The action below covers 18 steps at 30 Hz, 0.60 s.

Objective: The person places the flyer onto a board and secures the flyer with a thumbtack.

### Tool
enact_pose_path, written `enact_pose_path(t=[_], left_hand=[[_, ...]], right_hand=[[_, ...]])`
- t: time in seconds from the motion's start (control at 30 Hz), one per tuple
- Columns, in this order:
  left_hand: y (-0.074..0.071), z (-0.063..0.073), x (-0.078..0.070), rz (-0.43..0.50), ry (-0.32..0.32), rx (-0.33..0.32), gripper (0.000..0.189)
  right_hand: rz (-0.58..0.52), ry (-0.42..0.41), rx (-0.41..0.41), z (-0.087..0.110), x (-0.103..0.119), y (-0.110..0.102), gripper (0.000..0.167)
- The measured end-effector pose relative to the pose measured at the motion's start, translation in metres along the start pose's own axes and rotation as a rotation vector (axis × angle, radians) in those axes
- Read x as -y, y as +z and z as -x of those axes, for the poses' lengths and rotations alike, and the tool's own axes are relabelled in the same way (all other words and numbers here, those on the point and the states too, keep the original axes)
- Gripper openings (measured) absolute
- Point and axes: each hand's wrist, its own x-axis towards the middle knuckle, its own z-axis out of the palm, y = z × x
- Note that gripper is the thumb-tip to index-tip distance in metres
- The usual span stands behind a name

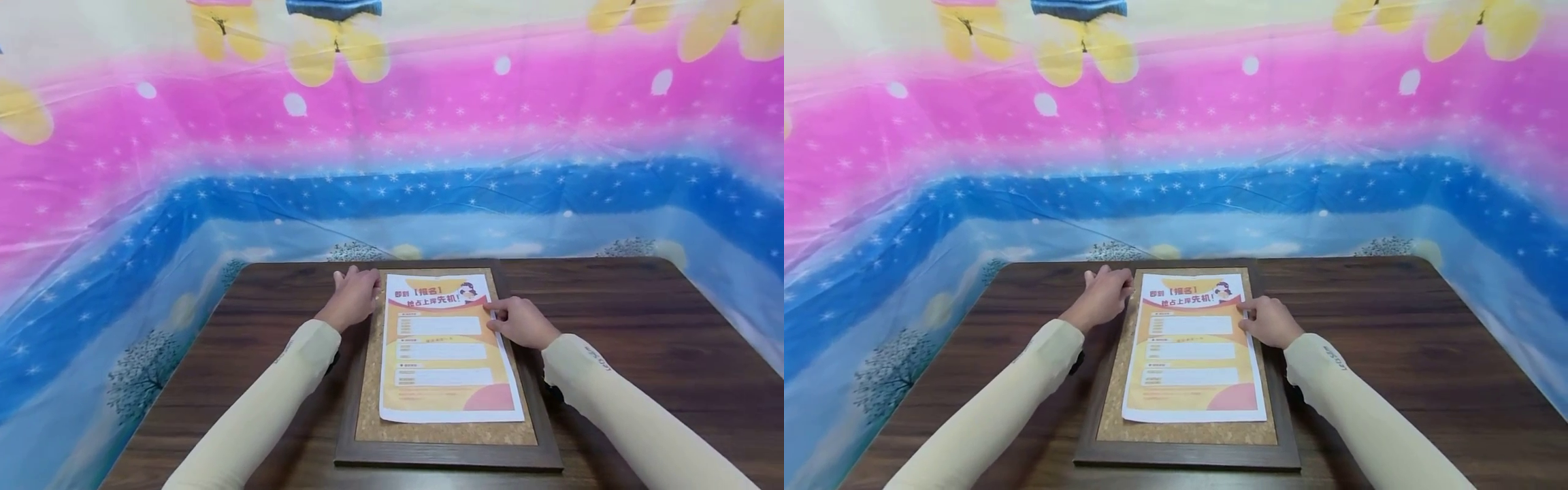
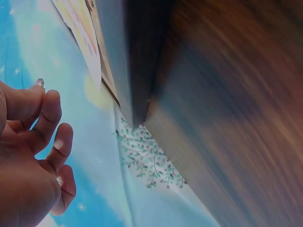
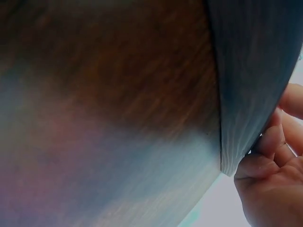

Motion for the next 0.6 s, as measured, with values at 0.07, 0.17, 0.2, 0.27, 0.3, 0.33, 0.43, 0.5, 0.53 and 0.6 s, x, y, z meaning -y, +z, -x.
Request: enact_pose_path(t=[0.07, 0.17, 0.2, 0.27, 0.3, 0.33, 0.43, 0.5, 0.53, 0.6], left_hand=[[0.0, -0.004, -0.003, 0.017, 0.01, -0.002, 0.013], [0.002, -0.009, -0.006, 0.043, 0.016, 0.011, 0.013], [0.002, -0.01, -0.007, 0.053, 0.015, 0.018, 0.014], [0.004, -0.013, -0.009, 0.069, 0.0, 0.032, 0.016], [0.005, -0.015, -0.01, 0.08, -0.008, 0.038, 0.017], [0.006, -0.017, -0.011, 0.084, -0.012, 0.041, 0.017], [0.01, -0.024, -0.014, 0.09, -0.008, 0.043, 0.019], [0.012, -0.031, -0.017, 0.089, 0.01, 0.04, 0.02], [0.013, -0.034, -0.019, 0.081, 0.022, 0.038, 0.02], [0.015, -0.04, -0.023, 0.081, 0.035, 0.04, 0.02]], right_hand=[[0.012, 0.013, -0.003, -0.001, 0.002, 0.0, 0.042], [0.017, 0.031, -0.003, -0.002, 0.006, 0.001, 0.041], [0.021, 0.031, 0.0, -0.003, 0.007, 0.002, 0.041], [0.02, 0.035, 0.005, -0.004, 0.008, 0.004, 0.041], [0.017, 0.035, 0.006, -0.004, 0.009, 0.005, 0.041], [0.017, 0.037, 0.007, -0.004, 0.009, 0.006, 0.041], [0.012, 0.047, -0.003, -0.004, 0.008, 0.008, 0.041], [0.005, 0.063, -0.017, -0.002, 0.007, 0.009, 0.041], [0.003, 0.07, -0.024, -0.002, 0.006, 0.009, 0.041], [-0.002, 0.08, -0.034, 0.0, 0.005, 0.008, 0.042]])
